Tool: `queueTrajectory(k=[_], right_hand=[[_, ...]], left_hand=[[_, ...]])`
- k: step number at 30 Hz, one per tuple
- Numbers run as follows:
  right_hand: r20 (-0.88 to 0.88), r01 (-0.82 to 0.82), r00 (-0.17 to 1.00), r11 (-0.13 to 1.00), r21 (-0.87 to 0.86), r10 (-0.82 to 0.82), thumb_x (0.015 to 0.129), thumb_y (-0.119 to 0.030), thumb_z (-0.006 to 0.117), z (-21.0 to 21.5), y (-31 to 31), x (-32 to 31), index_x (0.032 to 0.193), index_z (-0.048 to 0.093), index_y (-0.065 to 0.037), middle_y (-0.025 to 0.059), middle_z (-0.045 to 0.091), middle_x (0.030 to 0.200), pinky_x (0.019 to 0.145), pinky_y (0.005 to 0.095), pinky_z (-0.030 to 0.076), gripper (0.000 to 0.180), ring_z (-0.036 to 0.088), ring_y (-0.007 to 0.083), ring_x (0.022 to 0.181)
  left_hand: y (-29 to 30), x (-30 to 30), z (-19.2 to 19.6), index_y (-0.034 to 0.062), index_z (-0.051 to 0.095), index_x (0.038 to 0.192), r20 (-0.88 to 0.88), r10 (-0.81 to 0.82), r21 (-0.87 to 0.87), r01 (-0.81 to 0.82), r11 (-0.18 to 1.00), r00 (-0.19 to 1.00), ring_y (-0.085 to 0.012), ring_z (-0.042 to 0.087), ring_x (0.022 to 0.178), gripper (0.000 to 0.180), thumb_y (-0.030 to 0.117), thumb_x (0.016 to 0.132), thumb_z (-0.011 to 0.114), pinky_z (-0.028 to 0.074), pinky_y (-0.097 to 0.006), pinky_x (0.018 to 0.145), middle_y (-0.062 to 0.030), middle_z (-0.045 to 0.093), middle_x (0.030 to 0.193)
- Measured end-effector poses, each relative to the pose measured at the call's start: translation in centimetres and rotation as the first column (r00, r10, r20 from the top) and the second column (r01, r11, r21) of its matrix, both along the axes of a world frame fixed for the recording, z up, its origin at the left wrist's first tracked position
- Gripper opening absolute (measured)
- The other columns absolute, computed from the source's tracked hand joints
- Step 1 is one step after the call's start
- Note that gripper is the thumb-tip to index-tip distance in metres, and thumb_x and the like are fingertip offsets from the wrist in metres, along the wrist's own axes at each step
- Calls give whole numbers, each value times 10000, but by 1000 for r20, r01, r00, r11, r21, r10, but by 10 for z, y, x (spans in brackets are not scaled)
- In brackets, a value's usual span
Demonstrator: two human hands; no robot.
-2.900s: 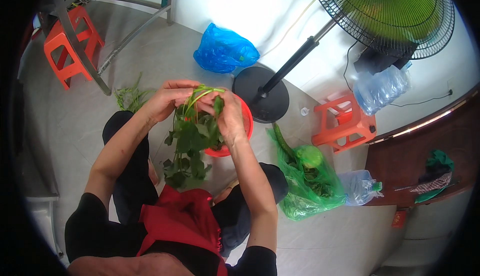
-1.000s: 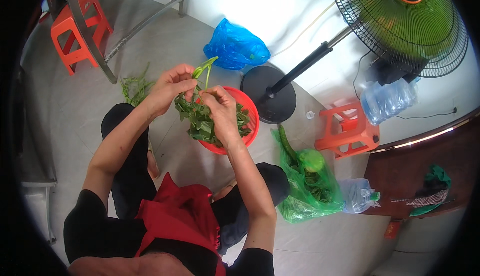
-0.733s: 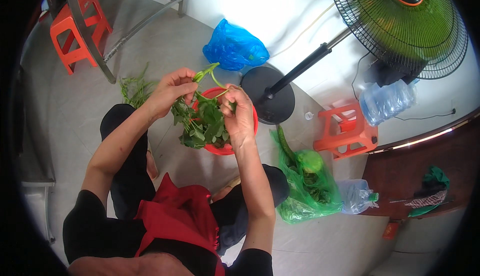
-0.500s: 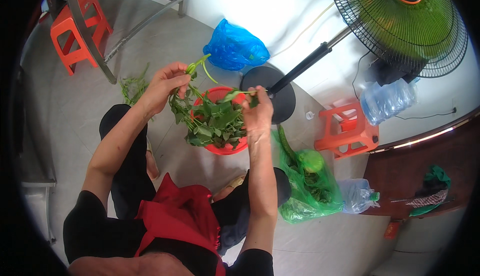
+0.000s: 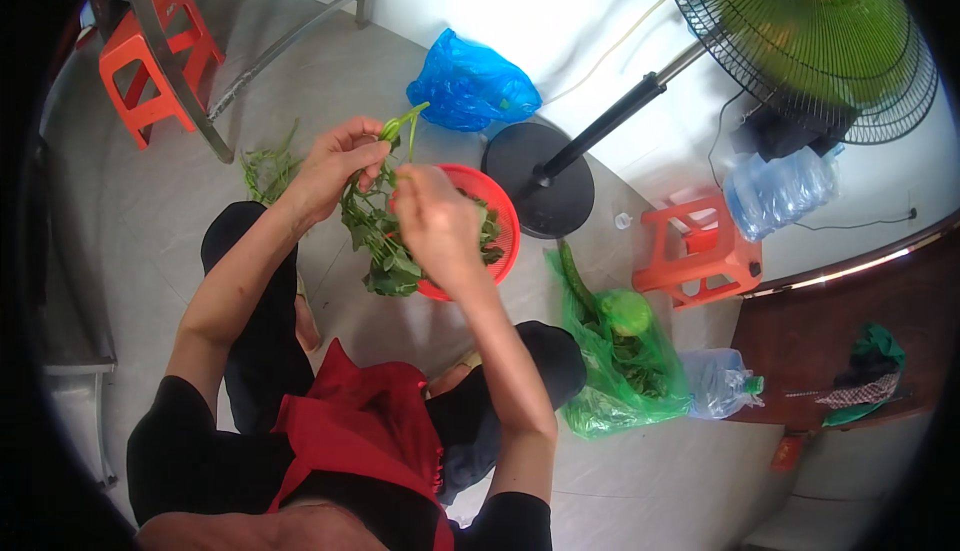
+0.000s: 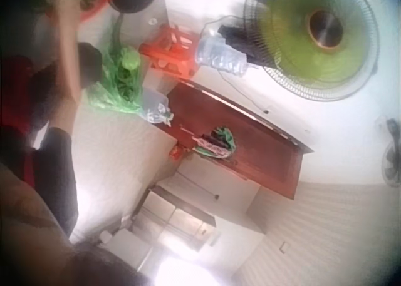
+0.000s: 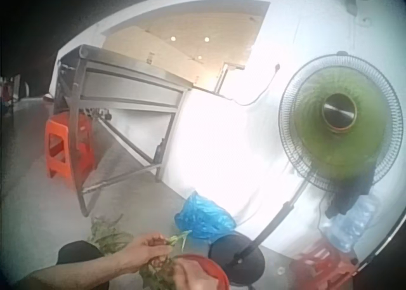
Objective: The person sits on the floor and sorts leafy green vegetables by hand. They pick up bunches of greens, remove leaves and stems, and place the separated parts into a red basket and a blue plastic bag.
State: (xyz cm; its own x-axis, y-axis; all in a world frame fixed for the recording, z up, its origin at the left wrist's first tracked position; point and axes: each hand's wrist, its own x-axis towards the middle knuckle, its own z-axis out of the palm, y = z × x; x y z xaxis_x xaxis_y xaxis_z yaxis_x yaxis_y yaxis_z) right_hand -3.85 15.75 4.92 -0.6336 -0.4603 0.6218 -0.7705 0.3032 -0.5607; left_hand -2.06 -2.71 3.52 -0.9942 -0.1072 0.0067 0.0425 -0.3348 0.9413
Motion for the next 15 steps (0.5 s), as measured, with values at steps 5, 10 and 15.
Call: queueTrajectory(k=[5,10,15], right_hand=[[-151,203,971,972,119,-184,839,-57,650,-24,-11,-4,948,629,-60,120,625,807,523,403,471,111,626,303,632],[56,118,992,993,-18,-117,866,-80,659,-31,-10,-16,939,619,-41,47,609,771,512,343,453,93,604,186,613],[620,163,758,860,-484,205,927,-129,611,-17,0,-27,924,623,-68,-38,560,758,481,229,360,62,481,31,604]], left_hand=[[15,-4,4,64,598,1050,20,-30,4,30,1000,999,-61,505,619,174,148,913,665,387,-221,521,11,565,737],[15,-7,3,72,602,1051,47,-67,32,65,997,997,-59,506,630,170,140,908,664,389,-227,542,29,548,730],[5,-6,6,72,607,1037,17,-4,46,4,999,1000,-45,453,577,178,154,896,677,346,-218,520,43,526,699]])
